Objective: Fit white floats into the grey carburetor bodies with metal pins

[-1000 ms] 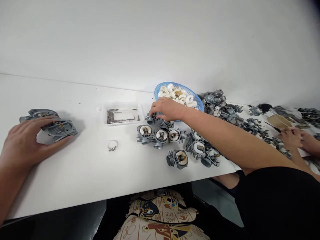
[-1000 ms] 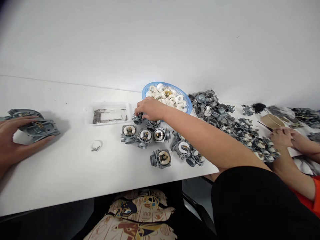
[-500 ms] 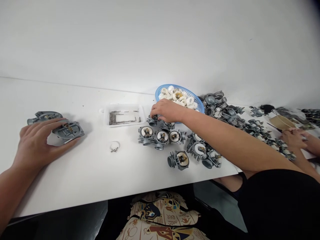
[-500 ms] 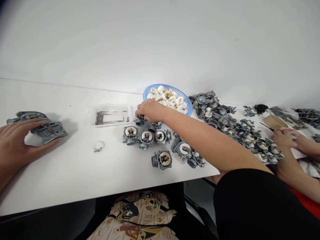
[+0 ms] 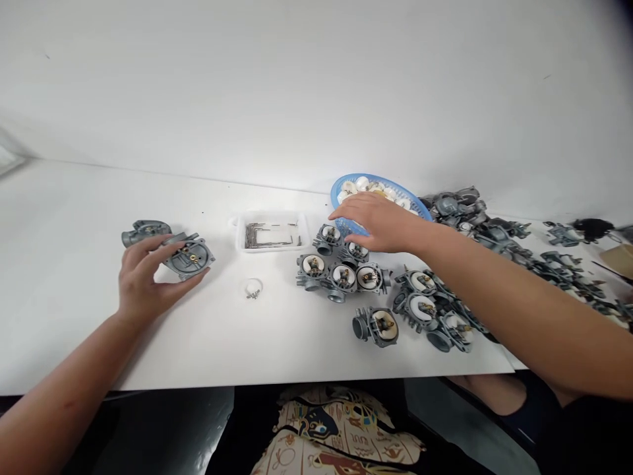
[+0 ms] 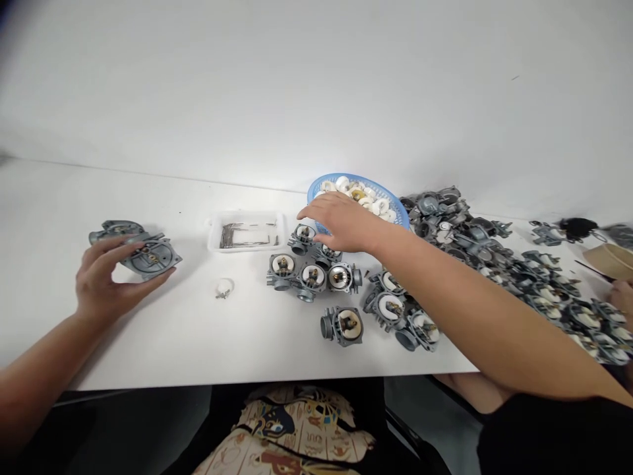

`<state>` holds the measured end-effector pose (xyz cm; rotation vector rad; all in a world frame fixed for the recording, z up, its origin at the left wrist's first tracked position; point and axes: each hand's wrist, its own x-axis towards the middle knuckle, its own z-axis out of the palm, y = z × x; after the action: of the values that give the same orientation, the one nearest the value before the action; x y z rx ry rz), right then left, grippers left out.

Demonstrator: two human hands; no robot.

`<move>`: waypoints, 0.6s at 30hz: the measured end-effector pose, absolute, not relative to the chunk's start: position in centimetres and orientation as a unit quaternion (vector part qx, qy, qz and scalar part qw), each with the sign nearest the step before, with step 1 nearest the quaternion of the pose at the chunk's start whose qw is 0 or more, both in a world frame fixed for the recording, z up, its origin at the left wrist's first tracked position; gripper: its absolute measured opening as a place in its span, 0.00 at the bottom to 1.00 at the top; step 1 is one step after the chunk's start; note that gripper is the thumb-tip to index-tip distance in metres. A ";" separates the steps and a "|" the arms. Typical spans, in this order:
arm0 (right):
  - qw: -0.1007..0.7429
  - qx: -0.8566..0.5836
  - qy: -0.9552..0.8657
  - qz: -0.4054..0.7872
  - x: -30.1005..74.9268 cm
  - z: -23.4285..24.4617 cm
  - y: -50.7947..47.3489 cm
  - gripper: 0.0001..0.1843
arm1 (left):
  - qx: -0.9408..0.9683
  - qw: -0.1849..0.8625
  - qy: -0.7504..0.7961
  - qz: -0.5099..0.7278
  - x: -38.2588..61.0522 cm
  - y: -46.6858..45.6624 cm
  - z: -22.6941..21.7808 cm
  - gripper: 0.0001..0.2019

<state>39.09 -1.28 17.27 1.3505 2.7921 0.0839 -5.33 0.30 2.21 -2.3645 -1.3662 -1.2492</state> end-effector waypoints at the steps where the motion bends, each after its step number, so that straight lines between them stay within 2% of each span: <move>1: 0.009 0.434 0.900 0.021 38.8 17.6 -1.7 0.23 | -0.780 0.056 -0.461 -0.418 -4.7 0.1 2.6 0.25; 4: -0.016 0.426 0.905 0.004 37.5 18.5 -3.0 0.24 | -0.762 -0.001 -0.490 -0.423 -2.3 -0.2 4.1 0.27; 9: -0.085 0.389 0.917 -0.034 34.2 19.1 -4.5 0.42 | -0.762 -0.068 -0.393 -0.511 4.2 -0.3 6.1 0.29; 12: -0.121 0.358 0.924 -0.063 32.4 18.8 -5.0 0.49 | -0.756 -0.099 -0.309 -0.568 7.7 -1.1 6.9 0.30; 14: -0.127 0.342 0.928 -0.080 31.5 18.4 -5.1 0.50 | -0.758 -0.134 -0.288 -0.569 8.9 -2.0 7.2 0.29; 18: -0.101 0.330 0.934 -0.091 30.6 17.3 -5.2 0.41 | -0.778 -0.175 -0.317 -0.514 9.0 -4.0 7.6 0.27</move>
<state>30.64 -5.15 17.31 1.1108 3.1403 -0.3046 9.01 -4.04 7.60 -2.7606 -1.1238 -1.8221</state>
